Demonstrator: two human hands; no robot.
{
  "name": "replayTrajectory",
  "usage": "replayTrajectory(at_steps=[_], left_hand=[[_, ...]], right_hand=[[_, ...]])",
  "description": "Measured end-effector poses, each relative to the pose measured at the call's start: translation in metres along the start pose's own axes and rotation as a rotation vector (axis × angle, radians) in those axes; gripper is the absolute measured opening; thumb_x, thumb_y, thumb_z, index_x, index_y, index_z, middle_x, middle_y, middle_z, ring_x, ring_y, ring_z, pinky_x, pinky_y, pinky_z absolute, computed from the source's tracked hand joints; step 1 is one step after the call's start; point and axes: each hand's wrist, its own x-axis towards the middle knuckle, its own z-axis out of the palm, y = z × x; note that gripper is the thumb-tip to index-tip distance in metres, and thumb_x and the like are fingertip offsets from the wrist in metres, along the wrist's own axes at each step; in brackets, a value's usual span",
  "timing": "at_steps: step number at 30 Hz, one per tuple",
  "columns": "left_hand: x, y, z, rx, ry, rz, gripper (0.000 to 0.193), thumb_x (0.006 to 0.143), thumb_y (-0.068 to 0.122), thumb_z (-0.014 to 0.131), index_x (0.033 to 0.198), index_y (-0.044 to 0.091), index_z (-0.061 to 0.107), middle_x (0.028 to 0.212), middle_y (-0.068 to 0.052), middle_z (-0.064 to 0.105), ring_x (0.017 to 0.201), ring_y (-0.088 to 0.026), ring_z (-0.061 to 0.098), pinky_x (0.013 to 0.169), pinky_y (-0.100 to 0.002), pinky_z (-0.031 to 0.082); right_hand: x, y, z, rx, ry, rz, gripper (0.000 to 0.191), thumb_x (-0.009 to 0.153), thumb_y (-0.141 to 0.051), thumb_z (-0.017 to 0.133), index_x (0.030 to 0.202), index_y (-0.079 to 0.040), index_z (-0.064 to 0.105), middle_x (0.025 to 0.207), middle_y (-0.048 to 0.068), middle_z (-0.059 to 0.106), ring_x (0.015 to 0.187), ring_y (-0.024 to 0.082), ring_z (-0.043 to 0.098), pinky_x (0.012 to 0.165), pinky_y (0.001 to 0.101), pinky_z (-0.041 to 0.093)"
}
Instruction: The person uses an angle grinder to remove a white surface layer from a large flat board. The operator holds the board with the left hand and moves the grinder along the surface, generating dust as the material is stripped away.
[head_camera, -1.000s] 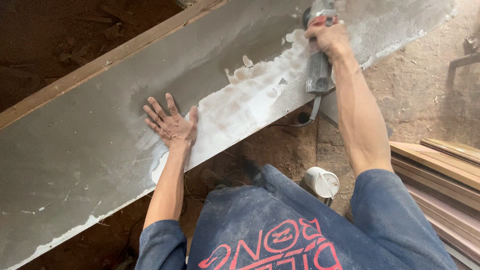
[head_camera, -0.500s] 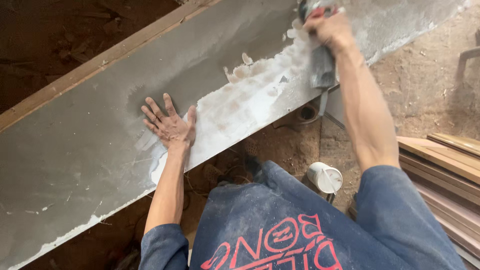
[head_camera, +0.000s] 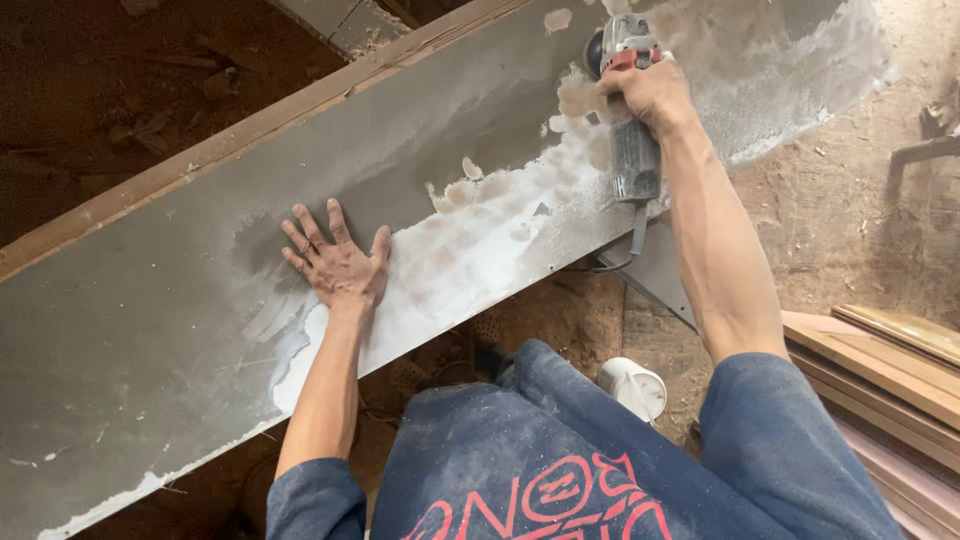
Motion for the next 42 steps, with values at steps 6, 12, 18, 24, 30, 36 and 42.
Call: replayTrajectory(at_steps=[6, 12, 18, 24, 30, 36, 42], left_hand=[[0.001, 0.0, -0.002, -0.006, 0.0, -0.029, 0.096, 0.089, 0.072, 0.056, 0.164, 0.022, 0.024, 0.172, -0.017, -0.001, 0.157, -0.042, -0.007, 0.125, -0.061, -0.004], [0.003, -0.003, -0.001, -0.013, 0.03, -0.015, 0.096, 0.089, 0.071, 0.058, 0.164, 0.021, 0.026, 0.172, -0.018, 0.001, 0.157, -0.043, -0.005, 0.124, -0.062, -0.003], [0.004, -0.006, -0.002, -0.009, 0.057, -0.012, 0.094, 0.088, 0.068, 0.06, 0.164, 0.023, 0.029, 0.172, -0.017, 0.005, 0.157, -0.043, -0.003, 0.125, -0.062, -0.001], [0.003, -0.006, -0.002, -0.017, 0.03, -0.038, 0.093, 0.089, 0.068, 0.061, 0.164, 0.025, 0.028, 0.173, -0.016, 0.004, 0.158, -0.042, -0.003, 0.126, -0.062, -0.002], [0.009, -0.001, -0.004, -0.006, 0.017, -0.061, 0.093, 0.088, 0.07, 0.059, 0.165, 0.028, 0.026, 0.173, -0.013, 0.001, 0.158, -0.04, -0.005, 0.125, -0.061, -0.002], [0.01, 0.005, -0.008, 0.02, 0.013, -0.065, 0.092, 0.09, 0.071, 0.056, 0.165, 0.028, 0.025, 0.173, -0.012, -0.001, 0.158, -0.039, -0.006, 0.125, -0.062, -0.002], [0.02, 0.012, -0.014, 0.009, -0.011, -0.063, 0.093, 0.091, 0.071, 0.053, 0.165, 0.025, 0.021, 0.172, -0.014, -0.003, 0.157, -0.041, -0.008, 0.124, -0.063, -0.003]], right_hand=[[0.023, 0.01, -0.011, 0.035, 0.02, 0.114, 0.05, 0.074, -0.023, 0.084, 0.115, -0.001, 0.066, 0.098, 0.008, 0.075, 0.08, 0.016, 0.073, 0.072, 0.0302, 0.062], [0.042, 0.009, -0.006, 0.304, -0.169, -0.132, 0.053, 0.07, -0.009, 0.091, 0.111, 0.004, 0.061, 0.105, 0.01, 0.072, 0.091, 0.014, 0.071, 0.081, 0.0291, 0.062], [0.047, -0.006, 0.01, 0.234, -0.234, -0.052, 0.039, 0.074, -0.003, 0.086, 0.106, -0.002, 0.063, 0.098, 0.009, 0.07, 0.087, 0.015, 0.071, 0.079, 0.0278, 0.062], [0.049, -0.008, 0.005, -0.002, -0.224, -0.058, 0.052, 0.07, -0.011, 0.087, 0.115, -0.001, 0.062, 0.096, 0.007, 0.072, 0.079, 0.014, 0.07, 0.069, 0.0315, 0.06], [0.058, -0.028, 0.008, -0.029, -0.192, 0.073, 0.055, 0.073, -0.02, 0.086, 0.121, -0.003, 0.063, 0.103, 0.009, 0.073, 0.086, 0.018, 0.072, 0.072, 0.0313, 0.062], [0.012, -0.059, 0.083, -0.294, -0.305, -0.131, 0.077, 0.07, -0.039, 0.09, 0.125, 0.004, 0.059, 0.114, 0.015, 0.072, 0.098, 0.022, 0.071, 0.088, 0.0324, 0.058], [-0.027, -0.092, 0.135, -0.382, -0.309, -0.236, 0.097, 0.057, -0.049, 0.089, 0.13, 0.002, 0.051, 0.12, 0.02, 0.068, 0.112, 0.03, 0.067, 0.096, 0.0348, 0.054]])
